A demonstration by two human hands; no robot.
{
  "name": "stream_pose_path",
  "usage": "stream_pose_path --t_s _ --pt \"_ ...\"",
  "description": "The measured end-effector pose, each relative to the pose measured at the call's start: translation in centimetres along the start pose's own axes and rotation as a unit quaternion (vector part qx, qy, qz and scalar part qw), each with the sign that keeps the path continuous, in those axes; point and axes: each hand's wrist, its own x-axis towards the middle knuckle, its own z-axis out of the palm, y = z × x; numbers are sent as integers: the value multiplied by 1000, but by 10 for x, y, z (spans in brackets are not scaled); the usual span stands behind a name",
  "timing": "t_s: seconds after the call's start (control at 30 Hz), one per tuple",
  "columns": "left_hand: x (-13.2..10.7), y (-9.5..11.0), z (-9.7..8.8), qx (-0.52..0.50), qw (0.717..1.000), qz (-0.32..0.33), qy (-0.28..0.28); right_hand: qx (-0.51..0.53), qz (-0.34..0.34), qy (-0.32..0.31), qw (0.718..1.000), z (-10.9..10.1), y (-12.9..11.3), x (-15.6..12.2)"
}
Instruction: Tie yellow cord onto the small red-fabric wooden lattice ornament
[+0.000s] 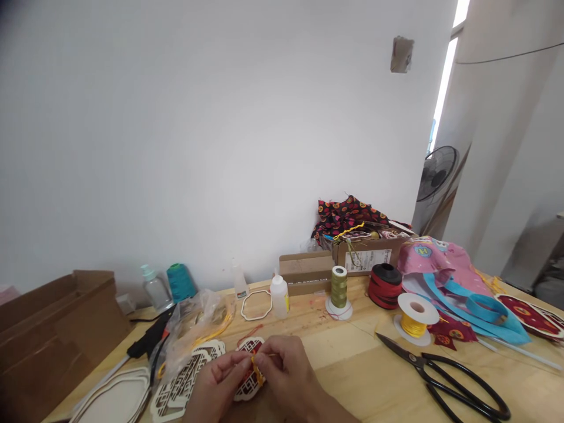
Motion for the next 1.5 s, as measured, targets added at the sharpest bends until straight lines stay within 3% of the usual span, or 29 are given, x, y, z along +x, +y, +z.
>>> stream_pose_path --t_s 0.3,0.43,0.63,0.77,0.9,1.13,1.5 --pt "-2 1 0 85 995 56 -8 44 38 -6 998 1 -2 2" --pt "-3 1 3 76 996 38 0 61 48 13 997 1 0 4" --pt "-4 2 5 29 999 23 -12 175 75 4 982 5 3 5" --pt "-5 1 4 -4 999 4 -33 130 57 3 990 2 1 5" --pt "-8 1 8 -19 1000 -10 -16 55 15 1 998 -3 -4 6" --pt "-9 5 9 21 999 29 -27 -11 -35 10 999 -3 -4 5" --pt "-5 9 9 -7 999 -38 32 -33 -16 23 999 -1 3 5"
